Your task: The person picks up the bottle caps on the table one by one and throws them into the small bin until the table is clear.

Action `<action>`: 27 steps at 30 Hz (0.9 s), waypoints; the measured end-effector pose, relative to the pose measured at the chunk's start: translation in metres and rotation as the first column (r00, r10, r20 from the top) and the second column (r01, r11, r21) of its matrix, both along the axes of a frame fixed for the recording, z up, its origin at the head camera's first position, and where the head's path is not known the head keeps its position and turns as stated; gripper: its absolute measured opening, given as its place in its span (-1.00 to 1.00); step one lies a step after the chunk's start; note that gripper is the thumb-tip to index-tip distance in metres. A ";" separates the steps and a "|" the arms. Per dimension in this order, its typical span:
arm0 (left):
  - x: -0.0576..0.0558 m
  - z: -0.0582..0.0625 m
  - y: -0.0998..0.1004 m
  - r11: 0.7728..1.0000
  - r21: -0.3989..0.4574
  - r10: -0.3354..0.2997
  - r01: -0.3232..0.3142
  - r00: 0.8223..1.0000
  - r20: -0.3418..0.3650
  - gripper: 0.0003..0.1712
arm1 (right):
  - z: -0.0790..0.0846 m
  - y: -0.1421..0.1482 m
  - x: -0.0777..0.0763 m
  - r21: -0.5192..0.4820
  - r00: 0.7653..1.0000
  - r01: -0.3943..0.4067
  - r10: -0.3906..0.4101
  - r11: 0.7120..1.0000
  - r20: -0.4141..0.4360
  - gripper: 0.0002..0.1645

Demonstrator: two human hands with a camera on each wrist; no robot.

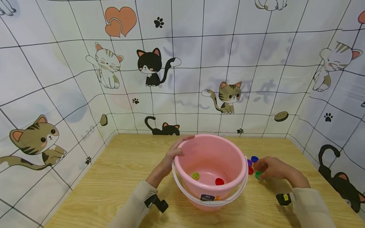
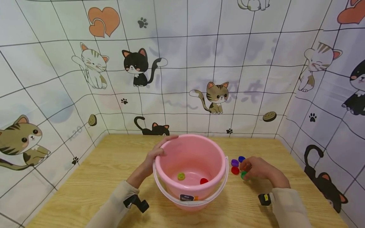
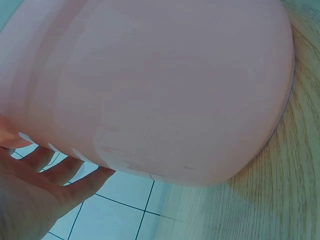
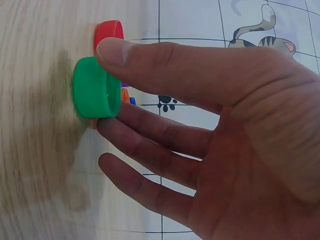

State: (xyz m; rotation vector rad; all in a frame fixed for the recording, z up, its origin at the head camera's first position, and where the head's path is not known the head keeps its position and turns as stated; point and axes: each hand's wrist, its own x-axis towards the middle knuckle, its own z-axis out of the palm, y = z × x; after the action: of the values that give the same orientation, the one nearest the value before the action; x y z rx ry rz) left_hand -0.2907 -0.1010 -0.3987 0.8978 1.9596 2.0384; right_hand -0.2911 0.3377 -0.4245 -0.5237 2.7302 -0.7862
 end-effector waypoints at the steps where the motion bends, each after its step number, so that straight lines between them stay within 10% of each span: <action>1: 0.000 0.000 0.000 1.000 0.002 -0.004 0.004 1.000 0.001 -0.12 | -0.001 0.000 -0.001 0.005 1.000 0.003 -0.003 1.000 0.003 -0.57; 27: 0.000 0.001 0.000 1.000 -0.001 0.012 -0.012 1.000 0.002 -0.09 | -0.010 0.004 -0.005 0.008 0.998 0.019 -0.019 1.000 0.058 -0.58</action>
State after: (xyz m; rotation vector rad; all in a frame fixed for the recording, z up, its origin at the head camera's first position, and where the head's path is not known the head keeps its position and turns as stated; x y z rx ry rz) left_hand -0.2902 -0.1009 -0.3981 0.8859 1.9691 2.0441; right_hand -0.2958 0.3416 -0.4341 -0.4671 2.6878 -0.7827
